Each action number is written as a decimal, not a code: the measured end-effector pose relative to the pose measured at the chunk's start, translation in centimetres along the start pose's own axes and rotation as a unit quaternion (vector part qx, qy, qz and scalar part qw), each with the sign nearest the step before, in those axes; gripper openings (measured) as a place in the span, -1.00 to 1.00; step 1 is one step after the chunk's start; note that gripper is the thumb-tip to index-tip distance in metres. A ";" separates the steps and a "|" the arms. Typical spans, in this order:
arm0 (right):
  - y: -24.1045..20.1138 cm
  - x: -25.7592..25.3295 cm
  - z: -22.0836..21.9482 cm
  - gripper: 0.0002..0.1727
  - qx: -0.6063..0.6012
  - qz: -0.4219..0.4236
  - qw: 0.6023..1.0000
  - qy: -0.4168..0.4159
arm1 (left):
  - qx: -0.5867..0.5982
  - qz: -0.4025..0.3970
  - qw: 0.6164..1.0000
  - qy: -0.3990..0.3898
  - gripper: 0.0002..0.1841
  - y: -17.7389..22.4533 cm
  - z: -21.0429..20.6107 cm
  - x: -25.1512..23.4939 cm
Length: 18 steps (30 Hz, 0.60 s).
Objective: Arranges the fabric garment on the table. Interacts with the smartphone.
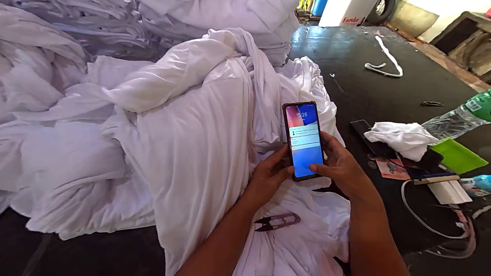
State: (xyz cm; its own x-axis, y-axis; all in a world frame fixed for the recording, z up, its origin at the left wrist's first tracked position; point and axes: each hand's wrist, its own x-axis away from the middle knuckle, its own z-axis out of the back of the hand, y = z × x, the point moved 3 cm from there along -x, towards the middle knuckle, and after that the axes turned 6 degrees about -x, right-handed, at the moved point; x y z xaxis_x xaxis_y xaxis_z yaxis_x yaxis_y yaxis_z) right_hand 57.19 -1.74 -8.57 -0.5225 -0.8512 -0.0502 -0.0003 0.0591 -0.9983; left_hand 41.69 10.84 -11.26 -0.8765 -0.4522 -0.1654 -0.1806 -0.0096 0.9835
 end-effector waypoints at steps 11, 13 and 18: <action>1.1 -0.6 0.5 -0.76 0.018 0.050 0.988 0.146 | -0.008 0.025 1.000 -0.015 -0.46 -0.3 0.0 0.1; 1.1 -0.6 0.5 -0.76 0.005 0.051 0.989 0.142 | -0.013 0.029 0.999 -0.013 -0.45 -0.3 0.0 0.0; 0.9 -0.5 0.3 -0.71 0.003 0.041 0.992 0.118 | -0.017 0.025 0.999 -0.013 -0.45 -0.3 0.0 0.0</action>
State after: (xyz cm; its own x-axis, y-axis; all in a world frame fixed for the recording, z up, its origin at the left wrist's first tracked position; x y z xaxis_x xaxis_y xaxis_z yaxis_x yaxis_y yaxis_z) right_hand 57.72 -1.42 -9.41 -0.7057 -0.6978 -0.1228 0.0555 0.1183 -0.9914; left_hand 41.70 10.86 -11.53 -0.8958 -0.4287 -0.1177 -0.1214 -0.0186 0.9924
